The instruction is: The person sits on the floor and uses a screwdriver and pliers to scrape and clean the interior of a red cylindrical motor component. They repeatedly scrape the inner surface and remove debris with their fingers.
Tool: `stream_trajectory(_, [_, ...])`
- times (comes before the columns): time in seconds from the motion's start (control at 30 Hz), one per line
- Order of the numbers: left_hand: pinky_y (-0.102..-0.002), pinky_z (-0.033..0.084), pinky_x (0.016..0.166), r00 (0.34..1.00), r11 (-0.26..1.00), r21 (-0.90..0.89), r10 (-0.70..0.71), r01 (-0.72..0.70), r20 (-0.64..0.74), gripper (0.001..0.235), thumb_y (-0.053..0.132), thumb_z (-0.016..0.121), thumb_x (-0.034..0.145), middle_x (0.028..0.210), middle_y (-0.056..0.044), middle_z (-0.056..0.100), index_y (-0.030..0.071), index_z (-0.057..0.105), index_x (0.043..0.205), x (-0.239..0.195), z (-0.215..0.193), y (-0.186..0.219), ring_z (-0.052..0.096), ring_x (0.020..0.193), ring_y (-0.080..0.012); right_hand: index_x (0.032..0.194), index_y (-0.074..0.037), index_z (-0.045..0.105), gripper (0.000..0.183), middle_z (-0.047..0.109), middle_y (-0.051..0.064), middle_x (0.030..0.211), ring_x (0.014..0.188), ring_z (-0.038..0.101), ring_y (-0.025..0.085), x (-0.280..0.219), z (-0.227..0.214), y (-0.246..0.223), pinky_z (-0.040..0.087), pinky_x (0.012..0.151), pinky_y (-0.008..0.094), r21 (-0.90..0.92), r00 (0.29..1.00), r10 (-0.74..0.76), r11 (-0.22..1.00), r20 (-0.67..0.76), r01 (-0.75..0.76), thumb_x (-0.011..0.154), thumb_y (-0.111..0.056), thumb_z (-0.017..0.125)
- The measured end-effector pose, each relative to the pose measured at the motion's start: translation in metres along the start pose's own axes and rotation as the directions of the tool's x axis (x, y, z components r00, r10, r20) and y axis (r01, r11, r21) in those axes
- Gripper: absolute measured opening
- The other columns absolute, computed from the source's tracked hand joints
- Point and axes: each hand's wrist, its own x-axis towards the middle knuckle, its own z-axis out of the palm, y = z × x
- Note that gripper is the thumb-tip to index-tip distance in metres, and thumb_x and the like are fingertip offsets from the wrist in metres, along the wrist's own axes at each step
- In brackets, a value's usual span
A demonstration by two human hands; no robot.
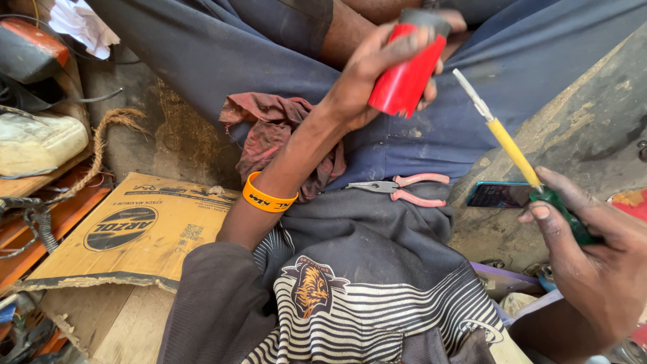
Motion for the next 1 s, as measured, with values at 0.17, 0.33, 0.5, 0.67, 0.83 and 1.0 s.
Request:
stream_trajectory(0.17, [-0.048, 0.063, 0.088, 0.948, 0.875, -0.473, -0.058, -0.103, -0.313, 0.064, 0.05, 0.056, 0.103, 0.1, -0.026, 0.066, -0.013, 0.054, 0.11, 0.015, 0.0, -0.03, 0.073, 0.096, -0.0388, 0.142, 0.006, 0.064, 0.037, 0.071, 0.011, 0.093, 0.085, 0.068, 0.008, -0.002, 0.006, 0.002, 0.053, 0.084, 0.02, 0.172, 0.999, -0.018, 0.985, -0.041, 0.025, 0.105, 0.005, 0.065])
stream_trajectory(0.33, [-0.053, 0.056, 0.104, 0.939, 0.732, -0.648, -0.033, -0.212, -0.344, 0.06, 0.044, 0.047, 0.108, 0.114, -0.04, 0.065, -0.016, 0.05, 0.107, 0.017, -0.005, -0.052, 0.064, 0.115, -0.0524, 0.138, 0.006, 0.065, 0.035, 0.07, 0.009, 0.091, 0.071, 0.054, 0.005, -0.001, 0.012, 0.002, 0.041, 0.065, 0.017, 0.157, 0.998, 0.016, 0.988, -0.052, -0.008, 0.103, 0.005, 0.065])
stream_trajectory(0.5, [-0.053, 0.056, 0.11, 0.941, 0.753, -0.596, 0.093, -0.28, -0.326, 0.046, 0.041, 0.043, 0.113, 0.118, -0.026, 0.052, -0.005, 0.044, 0.111, 0.014, -0.01, -0.061, 0.061, 0.12, -0.052, 0.139, 0.006, 0.065, 0.035, 0.069, 0.008, 0.092, 0.072, 0.053, 0.003, 0.001, 0.018, -0.003, 0.04, 0.065, 0.017, 0.148, 0.999, -0.009, 0.989, -0.049, 0.017, 0.104, 0.005, 0.065])
stream_trajectory(0.67, [-0.049, 0.053, 0.111, 0.961, 0.761, -0.599, 0.122, -0.25, -0.247, 0.058, 0.041, 0.036, 0.116, 0.135, -0.043, 0.053, -0.016, 0.045, 0.119, 0.012, -0.017, -0.064, 0.061, 0.127, -0.0512, 0.136, 0.006, 0.065, 0.034, 0.069, 0.008, 0.092, 0.07, 0.053, 0.003, 0.006, 0.024, -0.007, 0.039, 0.062, 0.017, 0.143, 0.998, 0.028, 0.989, -0.049, -0.021, 0.101, 0.005, 0.065])
stream_trajectory(0.83, [-0.049, 0.054, 0.112, 0.964, 0.738, -0.63, 0.104, -0.241, -0.246, 0.062, 0.041, 0.032, 0.113, 0.133, -0.038, 0.055, -0.017, 0.048, 0.127, 0.014, -0.018, -0.067, 0.06, 0.125, -0.0471, 0.138, 0.002, 0.066, 0.036, 0.072, 0.007, 0.098, 0.079, 0.06, 0.004, 0.012, 0.043, 0.004, 0.046, 0.067, 0.019, 0.095, 0.999, 0.041, 0.995, 0.01, -0.042, 0.102, 0.001, 0.065])
stream_trajectory(1.0, [-0.053, 0.056, 0.113, 0.955, 0.724, -0.63, 0.148, -0.28, -0.256, 0.057, 0.036, 0.034, 0.117, 0.125, -0.031, 0.059, -0.018, 0.053, 0.12, 0.012, -0.023, -0.068, 0.062, 0.124, -0.0474, 0.138, -0.005, 0.069, 0.036, 0.073, 0.009, 0.092, 0.071, 0.056, 0.005, 0.013, 0.067, 0.014, 0.044, 0.06, 0.023, 0.122, 0.99, 0.088, 0.987, 0.107, -0.101, 0.103, -0.006, 0.067])
